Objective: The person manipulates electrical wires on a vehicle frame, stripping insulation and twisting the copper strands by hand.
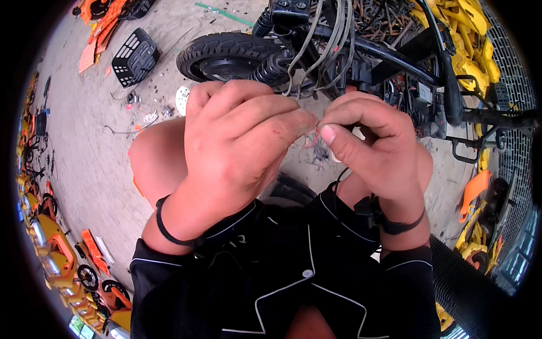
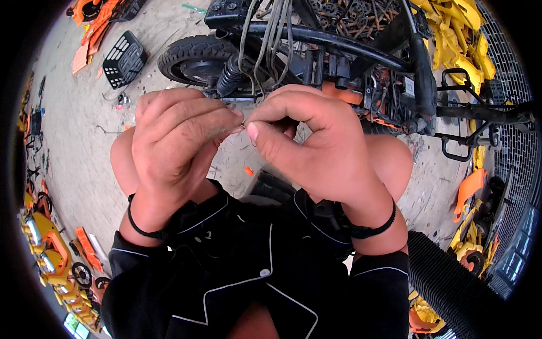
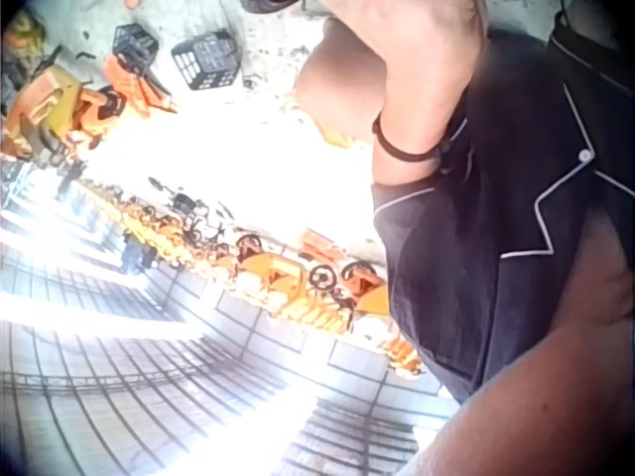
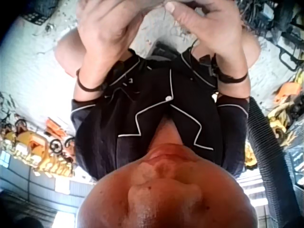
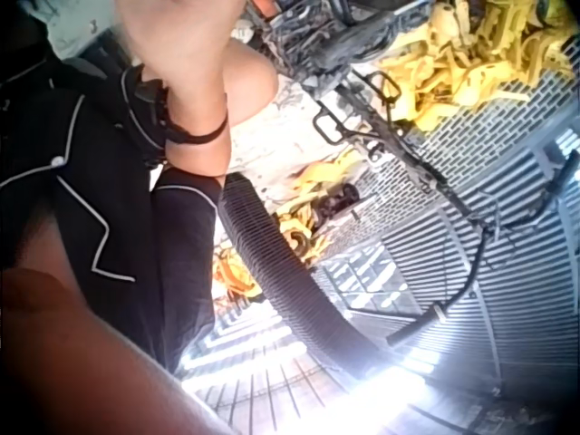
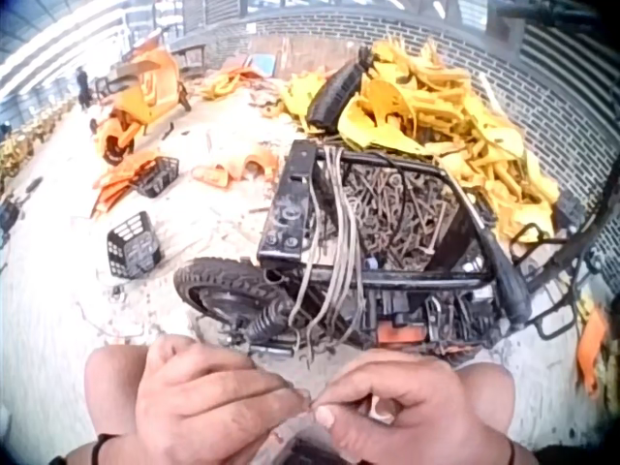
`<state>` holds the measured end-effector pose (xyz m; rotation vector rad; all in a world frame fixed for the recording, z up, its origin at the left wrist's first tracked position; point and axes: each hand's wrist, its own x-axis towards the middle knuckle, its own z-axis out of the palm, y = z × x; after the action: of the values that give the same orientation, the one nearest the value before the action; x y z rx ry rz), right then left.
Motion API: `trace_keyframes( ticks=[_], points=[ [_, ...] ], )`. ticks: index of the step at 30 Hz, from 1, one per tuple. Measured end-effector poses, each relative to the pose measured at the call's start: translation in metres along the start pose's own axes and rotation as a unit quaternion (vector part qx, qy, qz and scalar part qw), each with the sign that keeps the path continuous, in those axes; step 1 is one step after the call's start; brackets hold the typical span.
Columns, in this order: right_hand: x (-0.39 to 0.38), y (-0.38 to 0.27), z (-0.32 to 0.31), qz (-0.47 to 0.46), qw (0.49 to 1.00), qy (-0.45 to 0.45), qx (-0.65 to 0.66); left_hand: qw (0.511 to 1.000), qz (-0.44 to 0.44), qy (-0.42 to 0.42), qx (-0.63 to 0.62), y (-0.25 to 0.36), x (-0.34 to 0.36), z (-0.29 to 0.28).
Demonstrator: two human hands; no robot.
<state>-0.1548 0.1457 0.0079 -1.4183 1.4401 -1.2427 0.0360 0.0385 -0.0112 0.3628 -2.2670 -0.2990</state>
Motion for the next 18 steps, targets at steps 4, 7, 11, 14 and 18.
trace_keyframes(
  ticks=[4, 7, 11, 14, 18],
  points=[
    [-0.0006, 0.0018, -0.0001, -0.008, 1.0, 0.0, -0.002, 1.0, 0.005, -0.007, 0.008, -0.0006, -0.0009, 0.001],
    [-0.0003, 0.0024, -0.0002, -0.006, 1.0, -0.002, -0.004, 1.0, 0.0, -0.013, 0.011, 0.0002, -0.0011, 0.0009],
    [0.0006, 0.0019, 0.0001, -0.005, 1.0, -0.002, -0.01, 1.0, 0.002, -0.013, 0.016, 0.0003, -0.0012, 0.0012],
    [-0.0004, -0.0001, 0.0005, 0.016, 1.0, -0.008, -0.014, 1.0, 0.002, -0.019, 0.017, -0.0001, -0.0019, 0.0013],
    [-0.0009, -0.0001, 0.0025, 0.03, 0.999, -0.006, 0.009, 1.0, 0.005, -0.021, 0.017, -0.0005, -0.0024, 0.0022]
  ],
)
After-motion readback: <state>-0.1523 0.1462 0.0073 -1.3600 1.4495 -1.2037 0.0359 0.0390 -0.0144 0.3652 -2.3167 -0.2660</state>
